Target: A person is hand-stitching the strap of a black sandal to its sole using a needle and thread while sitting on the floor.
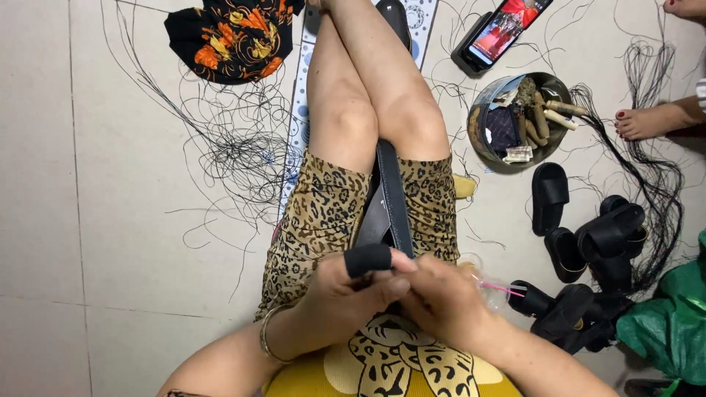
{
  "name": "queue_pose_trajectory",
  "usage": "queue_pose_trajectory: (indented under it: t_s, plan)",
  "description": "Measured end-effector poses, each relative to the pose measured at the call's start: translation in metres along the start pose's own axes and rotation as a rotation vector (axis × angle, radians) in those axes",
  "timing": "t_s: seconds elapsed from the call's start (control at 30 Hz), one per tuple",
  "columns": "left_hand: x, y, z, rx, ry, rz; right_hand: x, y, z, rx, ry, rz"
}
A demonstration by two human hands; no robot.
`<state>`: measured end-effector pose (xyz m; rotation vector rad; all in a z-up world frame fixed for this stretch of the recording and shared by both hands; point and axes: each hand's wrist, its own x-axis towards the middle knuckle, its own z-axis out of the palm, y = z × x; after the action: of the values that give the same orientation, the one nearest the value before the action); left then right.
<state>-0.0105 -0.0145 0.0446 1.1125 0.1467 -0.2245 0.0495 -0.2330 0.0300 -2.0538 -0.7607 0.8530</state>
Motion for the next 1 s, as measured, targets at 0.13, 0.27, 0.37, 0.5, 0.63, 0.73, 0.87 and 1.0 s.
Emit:
queue_pose_trajectory:
  t_s: [0.13, 0.27, 0.37, 0.5, 0.63, 0.73, 0.87, 1.0]
  plan:
    - [-0.008, -0.014, -0.029, -0.025, 0.082, -0.147, -0.024, 0.134, -0.062, -0.496, 0.513, -0.052]
    - [-0.037, -0.059, -0.087, 0.519, -0.186, -0.653, -0.195, 0.367, -0.194, -0.695, 0.878, 0.405]
    - [-0.047, -0.042, -0.09, 0.564, -0.281, -0.77, -0.307, 0.495, -0.238, -0.726, 0.827, 0.629]
    - [-0.028, -0.044, -0.066, -0.079, -0.097, -0.255, -0.107, 0.239, -0.138, -0.631, 0.803, 0.384]
    - [0.006, -0.024, -0.038, -0.489, 0.046, -0.007, -0.023, 0.068, -0.037, 0.156, 0.122, 0.505]
    - [0.018, -0.009, -0.061, -0.647, 0.137, 0.227, -0.021, 0.043, -0.023, 0.189, -0.217, 0.353]
    - [0.02, -0.009, -0.114, -0.778, 0.374, 0.244, -0.015, 0.03, -0.03, 0.577, -0.074, 0.194]
    - [0.031, -0.064, -0.142, -0.672, 0.478, 0.129, -0.01, 0.053, 0.02, 1.386, 0.083, 0.105]
